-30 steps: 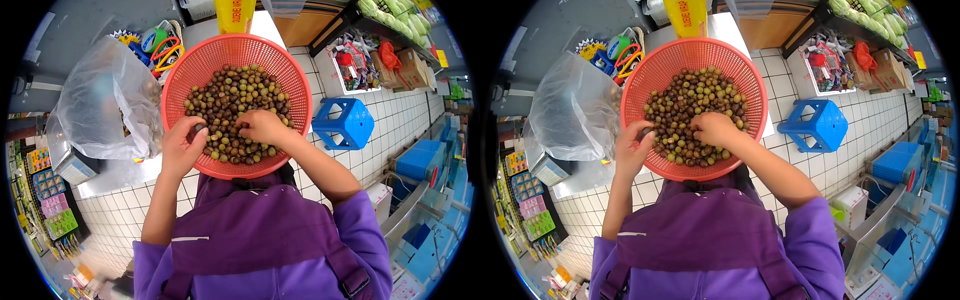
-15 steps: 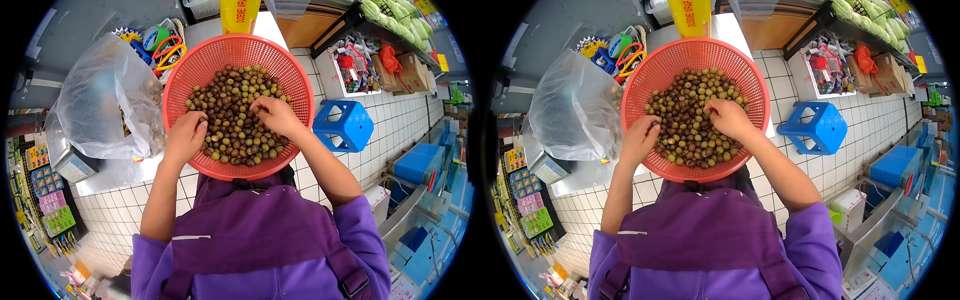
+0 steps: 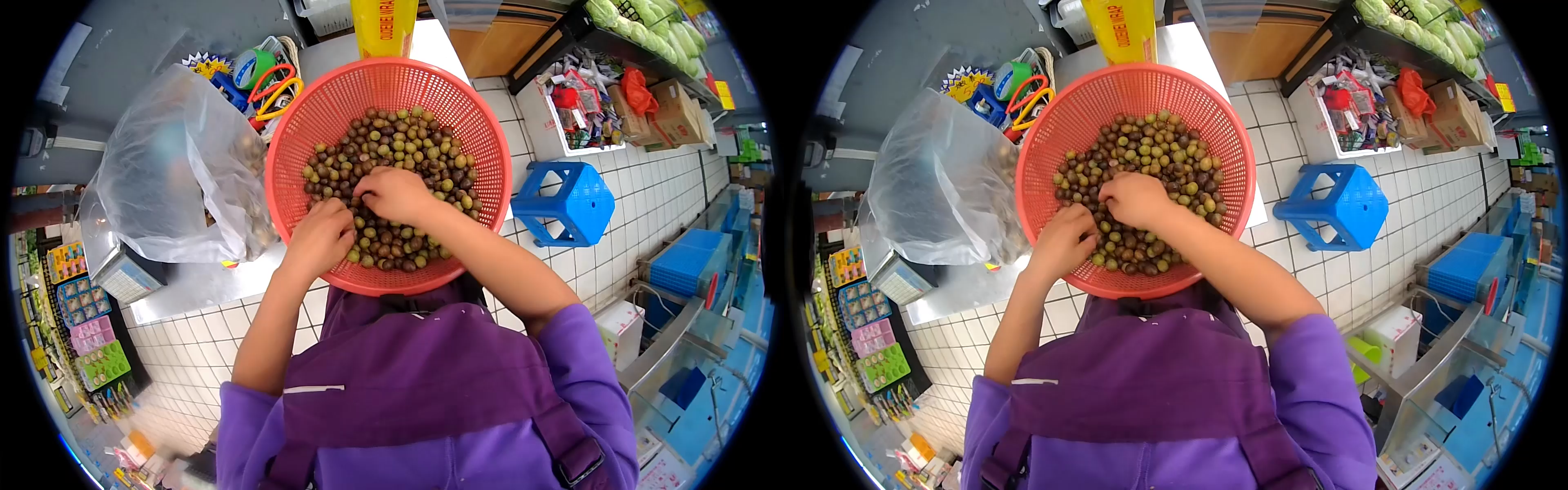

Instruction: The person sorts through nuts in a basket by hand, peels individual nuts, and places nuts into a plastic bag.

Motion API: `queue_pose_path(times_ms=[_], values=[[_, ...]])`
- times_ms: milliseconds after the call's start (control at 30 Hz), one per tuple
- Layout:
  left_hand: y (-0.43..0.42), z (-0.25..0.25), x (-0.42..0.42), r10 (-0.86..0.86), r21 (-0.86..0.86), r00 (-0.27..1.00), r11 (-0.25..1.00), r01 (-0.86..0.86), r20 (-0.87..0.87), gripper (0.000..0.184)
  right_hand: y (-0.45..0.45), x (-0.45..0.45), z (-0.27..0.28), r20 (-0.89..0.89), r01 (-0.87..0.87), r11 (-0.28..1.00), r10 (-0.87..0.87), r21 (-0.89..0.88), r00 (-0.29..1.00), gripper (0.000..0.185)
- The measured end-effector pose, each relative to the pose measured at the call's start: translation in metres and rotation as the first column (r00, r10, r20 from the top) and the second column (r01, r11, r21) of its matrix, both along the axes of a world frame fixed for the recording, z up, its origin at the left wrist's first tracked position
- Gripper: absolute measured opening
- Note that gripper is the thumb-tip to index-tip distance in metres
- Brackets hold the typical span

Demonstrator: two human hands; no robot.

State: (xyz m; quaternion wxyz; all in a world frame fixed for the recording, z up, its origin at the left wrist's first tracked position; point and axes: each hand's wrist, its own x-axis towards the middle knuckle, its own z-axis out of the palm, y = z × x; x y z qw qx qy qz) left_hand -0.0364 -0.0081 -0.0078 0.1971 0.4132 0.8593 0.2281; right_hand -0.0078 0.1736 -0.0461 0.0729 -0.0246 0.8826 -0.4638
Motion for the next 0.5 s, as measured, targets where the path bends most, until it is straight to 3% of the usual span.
queue_pose_path(times_ms=[33, 67, 133, 167, 233, 300, 400, 433, 500], values=[[-0.003, 0.003, 0.002, 0.054, 0.146, 0.994, 0.987, -0.067, 0.090, 0.011, -0.008, -0.002, -0.010, -0.095, -0.007, 0.978, 0.027, 0.208, 0.995, 0.011], [-0.008, 0.005, 0.006, 0.052, 0.143, 0.995, 0.988, -0.065, 0.089, 0.011, -0.012, -0.004, -0.018, -0.179, 0.006, 0.914, 0.073, 0.406, 0.981, 0.010], [-0.019, 0.010, 0.014, 0.207, 0.216, 0.790, 0.894, -0.392, 0.577, 0.011, -0.016, -0.010, -0.013, -0.127, -0.076, 0.872, 0.156, 0.484, 0.980, 0.011], [-0.024, 0.013, 0.019, 0.212, 0.213, 0.788, 0.893, -0.396, 0.578, 0.011, -0.018, -0.012, -0.012, -0.066, -0.156, 0.817, 0.230, 0.555, 0.971, 0.012], [-0.029, 0.021, 0.026, 0.173, 0.253, 0.584, 0.779, -0.574, 0.793, 0.010, -0.019, -0.016, -0.016, -0.026, -0.218, 0.798, 0.280, 0.563, 0.960, 0.013], [-0.031, 0.024, 0.028, 0.144, 0.252, 0.529, 0.756, -0.604, 0.836, 0.009, -0.016, -0.019, -0.014, 0.008, -0.276, 0.773, 0.331, 0.571, 0.943, 0.014], [-0.024, 0.032, 0.028, 0.128, 0.248, 0.450, 0.688, -0.682, 0.884, 0.012, -0.001, -0.005, -0.004, 0.092, -0.159, 0.962, 0.141, 0.224, 0.986, 0.021], [-0.018, 0.032, 0.026, 0.135, 0.251, 0.430, 0.644, -0.723, 0.893, 0.014, 0.004, 0.002, 0.002, 0.090, -0.164, 0.960, 0.147, 0.229, 0.985, 0.021], [-0.011, 0.021, 0.023, 0.119, 0.231, 0.373, 0.605, -0.762, 0.920, 0.014, 0.010, 0.016, 0.024, 0.132, 0.015, 0.975, 0.015, -0.223, 0.991, 0.024]])
